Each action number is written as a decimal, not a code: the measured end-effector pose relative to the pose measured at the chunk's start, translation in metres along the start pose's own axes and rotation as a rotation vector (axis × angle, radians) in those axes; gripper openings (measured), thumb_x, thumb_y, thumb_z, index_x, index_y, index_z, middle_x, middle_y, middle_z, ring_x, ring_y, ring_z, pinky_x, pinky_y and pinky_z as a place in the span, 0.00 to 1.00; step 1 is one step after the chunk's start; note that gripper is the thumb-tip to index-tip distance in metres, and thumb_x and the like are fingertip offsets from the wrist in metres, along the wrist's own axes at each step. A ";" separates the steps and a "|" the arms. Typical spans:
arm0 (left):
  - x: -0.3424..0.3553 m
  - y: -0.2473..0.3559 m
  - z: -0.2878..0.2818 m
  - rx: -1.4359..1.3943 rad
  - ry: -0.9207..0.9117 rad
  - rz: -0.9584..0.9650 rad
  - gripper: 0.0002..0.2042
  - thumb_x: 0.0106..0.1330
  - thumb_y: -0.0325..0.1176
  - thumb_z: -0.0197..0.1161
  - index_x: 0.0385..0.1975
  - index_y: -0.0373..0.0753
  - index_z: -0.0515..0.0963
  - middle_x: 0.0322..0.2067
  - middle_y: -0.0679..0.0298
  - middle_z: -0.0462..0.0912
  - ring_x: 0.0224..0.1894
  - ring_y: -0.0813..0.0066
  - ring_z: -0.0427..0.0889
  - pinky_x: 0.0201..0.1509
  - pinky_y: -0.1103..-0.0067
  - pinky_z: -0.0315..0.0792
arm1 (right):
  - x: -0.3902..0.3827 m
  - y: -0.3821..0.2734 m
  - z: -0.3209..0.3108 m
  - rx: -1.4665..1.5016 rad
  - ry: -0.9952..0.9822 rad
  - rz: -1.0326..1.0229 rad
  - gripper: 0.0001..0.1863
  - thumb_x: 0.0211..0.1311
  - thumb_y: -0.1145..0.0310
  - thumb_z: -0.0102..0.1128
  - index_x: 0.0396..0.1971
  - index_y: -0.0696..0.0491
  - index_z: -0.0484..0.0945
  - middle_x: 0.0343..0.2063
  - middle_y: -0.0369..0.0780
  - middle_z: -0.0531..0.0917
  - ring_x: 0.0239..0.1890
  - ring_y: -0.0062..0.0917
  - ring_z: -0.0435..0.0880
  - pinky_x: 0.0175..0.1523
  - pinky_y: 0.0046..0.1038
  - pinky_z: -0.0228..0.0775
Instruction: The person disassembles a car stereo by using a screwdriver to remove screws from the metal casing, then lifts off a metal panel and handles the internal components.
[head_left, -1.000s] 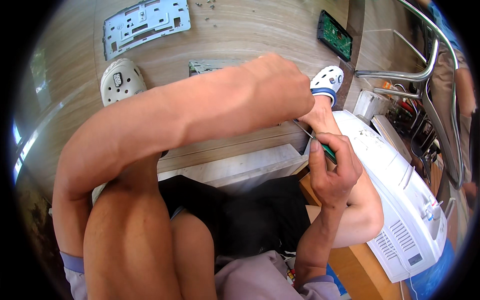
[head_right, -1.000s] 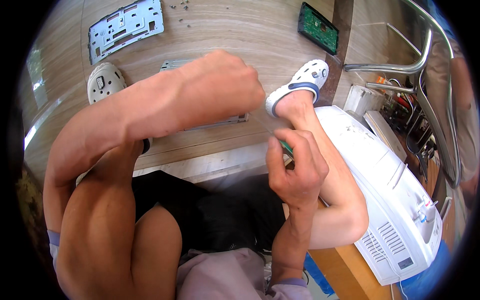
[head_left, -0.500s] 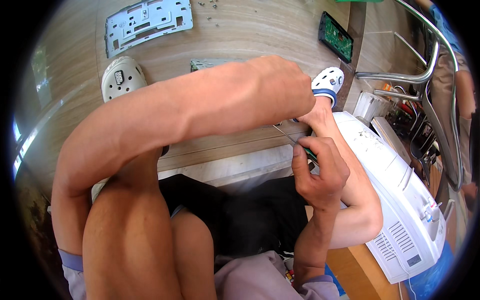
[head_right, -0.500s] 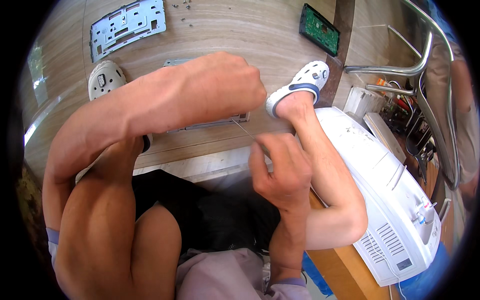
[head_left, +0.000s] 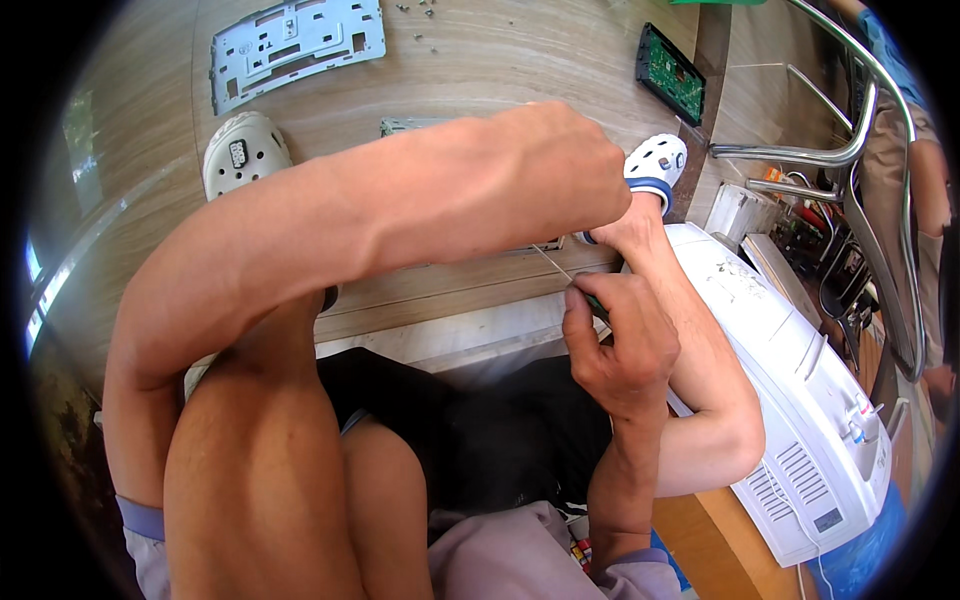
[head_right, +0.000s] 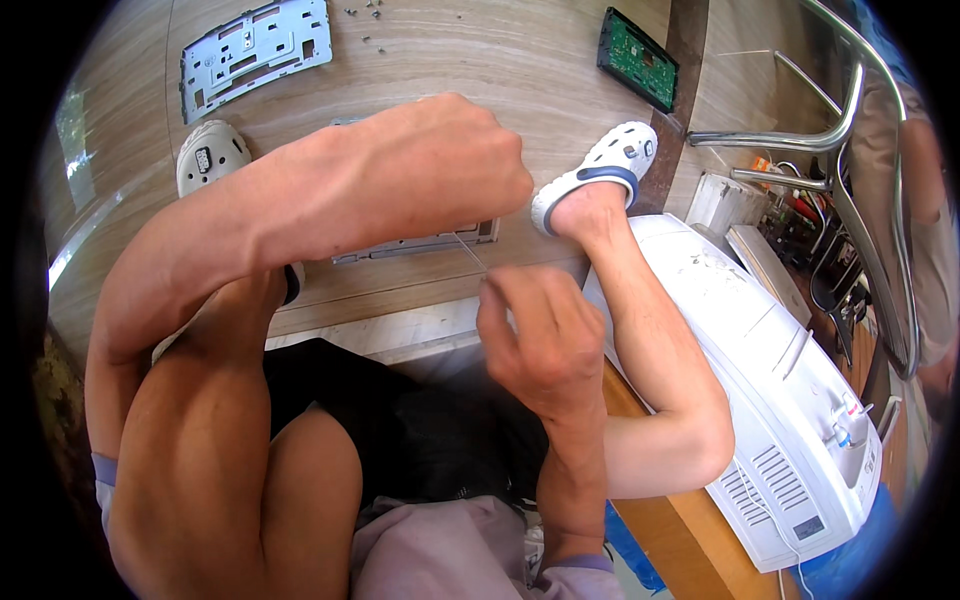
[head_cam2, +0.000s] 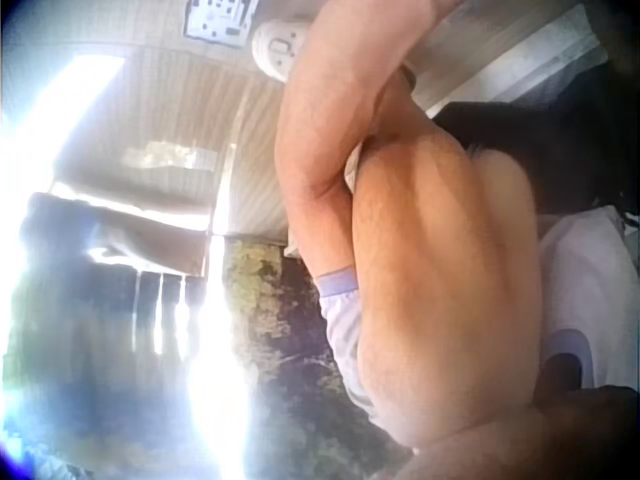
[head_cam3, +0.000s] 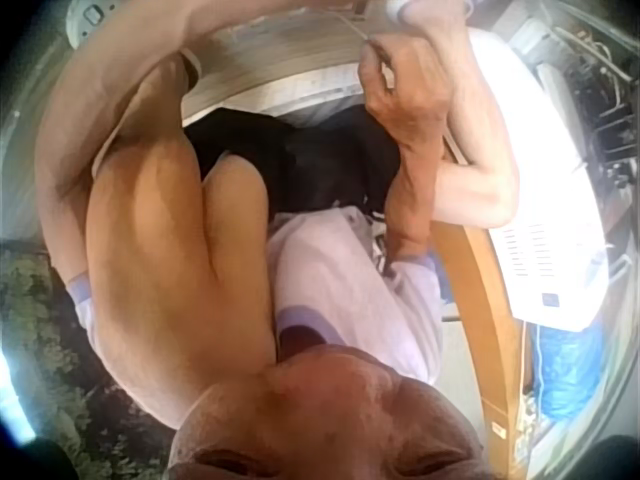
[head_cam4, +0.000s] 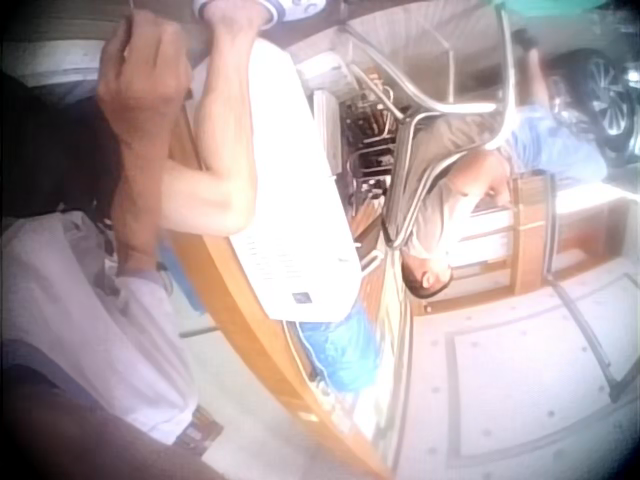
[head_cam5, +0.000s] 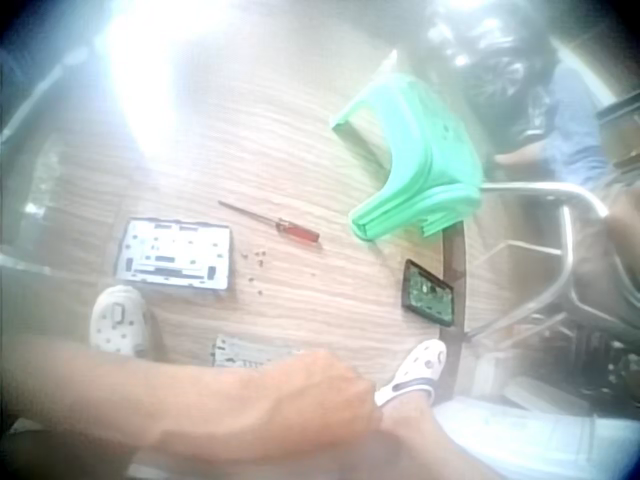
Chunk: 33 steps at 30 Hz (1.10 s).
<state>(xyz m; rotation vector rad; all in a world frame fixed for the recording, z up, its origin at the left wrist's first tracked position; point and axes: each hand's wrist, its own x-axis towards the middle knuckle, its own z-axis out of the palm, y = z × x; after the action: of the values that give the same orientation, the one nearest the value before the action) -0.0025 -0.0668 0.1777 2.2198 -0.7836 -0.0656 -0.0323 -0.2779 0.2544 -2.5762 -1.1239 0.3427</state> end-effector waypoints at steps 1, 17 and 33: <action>-0.001 -0.001 0.002 0.004 0.026 0.005 0.03 0.56 0.22 0.65 0.25 0.34 0.84 0.26 0.52 0.86 0.33 0.54 0.89 0.34 0.68 0.82 | 0.000 0.000 0.000 0.004 0.020 0.002 0.11 0.51 0.82 0.70 0.35 0.58 0.81 0.29 0.42 0.83 0.28 0.37 0.83 0.34 0.33 0.76; 0.006 -0.005 0.003 -0.074 -0.133 -0.136 0.03 0.54 0.25 0.68 0.25 0.32 0.86 0.25 0.47 0.86 0.33 0.48 0.88 0.36 0.63 0.82 | 0.002 -0.002 0.000 0.008 0.002 0.000 0.11 0.52 0.83 0.70 0.35 0.58 0.81 0.29 0.43 0.82 0.29 0.37 0.83 0.34 0.34 0.76; 0.007 0.000 -0.001 0.043 -0.112 -0.099 0.03 0.54 0.24 0.65 0.22 0.34 0.84 0.24 0.51 0.86 0.30 0.53 0.88 0.32 0.66 0.82 | 0.000 -0.004 0.001 -0.024 -0.007 0.007 0.10 0.54 0.80 0.71 0.36 0.57 0.81 0.29 0.41 0.83 0.27 0.35 0.83 0.33 0.32 0.76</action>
<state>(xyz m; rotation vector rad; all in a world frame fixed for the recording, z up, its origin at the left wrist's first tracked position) 0.0032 -0.0702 0.1797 2.3106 -0.7411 -0.2258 -0.0348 -0.2752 0.2547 -2.6027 -1.1278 0.3418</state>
